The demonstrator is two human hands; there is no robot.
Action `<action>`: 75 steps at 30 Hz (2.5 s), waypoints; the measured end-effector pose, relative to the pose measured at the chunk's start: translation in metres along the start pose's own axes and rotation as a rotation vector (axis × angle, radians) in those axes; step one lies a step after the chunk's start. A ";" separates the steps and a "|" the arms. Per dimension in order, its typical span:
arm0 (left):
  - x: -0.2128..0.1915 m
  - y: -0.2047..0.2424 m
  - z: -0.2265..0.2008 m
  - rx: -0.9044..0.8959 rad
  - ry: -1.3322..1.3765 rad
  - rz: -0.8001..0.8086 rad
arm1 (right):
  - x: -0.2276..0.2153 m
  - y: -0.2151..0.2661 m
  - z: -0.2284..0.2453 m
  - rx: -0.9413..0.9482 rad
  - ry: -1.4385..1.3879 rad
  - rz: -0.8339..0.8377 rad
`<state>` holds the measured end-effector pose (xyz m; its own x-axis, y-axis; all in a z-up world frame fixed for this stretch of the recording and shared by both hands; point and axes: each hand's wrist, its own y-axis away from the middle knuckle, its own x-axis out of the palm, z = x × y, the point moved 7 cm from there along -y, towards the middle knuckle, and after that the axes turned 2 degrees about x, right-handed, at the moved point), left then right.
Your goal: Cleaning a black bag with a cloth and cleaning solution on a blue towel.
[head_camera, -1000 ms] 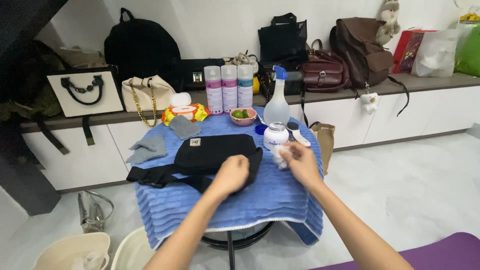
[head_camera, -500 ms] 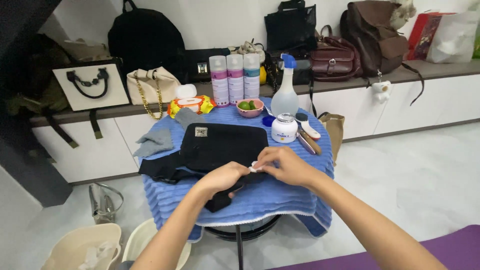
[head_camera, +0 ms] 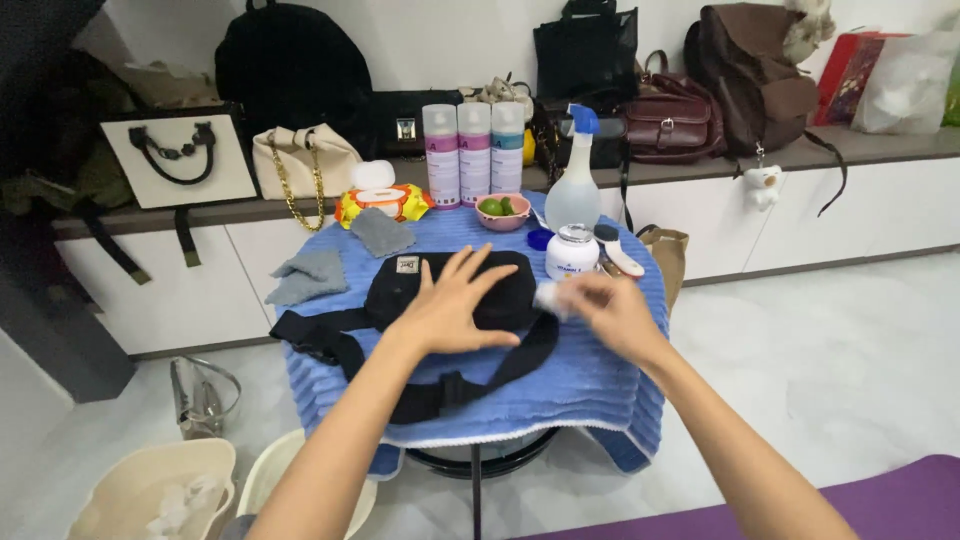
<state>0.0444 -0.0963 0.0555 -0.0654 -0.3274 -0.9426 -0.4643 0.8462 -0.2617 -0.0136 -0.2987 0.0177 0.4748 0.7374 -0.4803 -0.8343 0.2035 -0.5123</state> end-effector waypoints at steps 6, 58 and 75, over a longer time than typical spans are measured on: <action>0.048 -0.019 0.028 -0.091 -0.009 0.136 | 0.044 -0.034 -0.021 -0.169 0.224 -0.006; -0.003 0.068 0.180 -0.667 0.049 -0.145 | 0.075 -0.020 0.025 -0.184 0.366 0.141; 0.024 0.051 0.083 -0.097 -0.789 -0.253 | 0.086 -0.027 0.017 -0.098 0.436 0.056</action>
<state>0.0921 -0.0263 0.0023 0.6725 -0.0812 -0.7356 -0.4580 0.7350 -0.4999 0.0454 -0.2297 0.0026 0.5206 0.4006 -0.7540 -0.8418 0.0930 -0.5318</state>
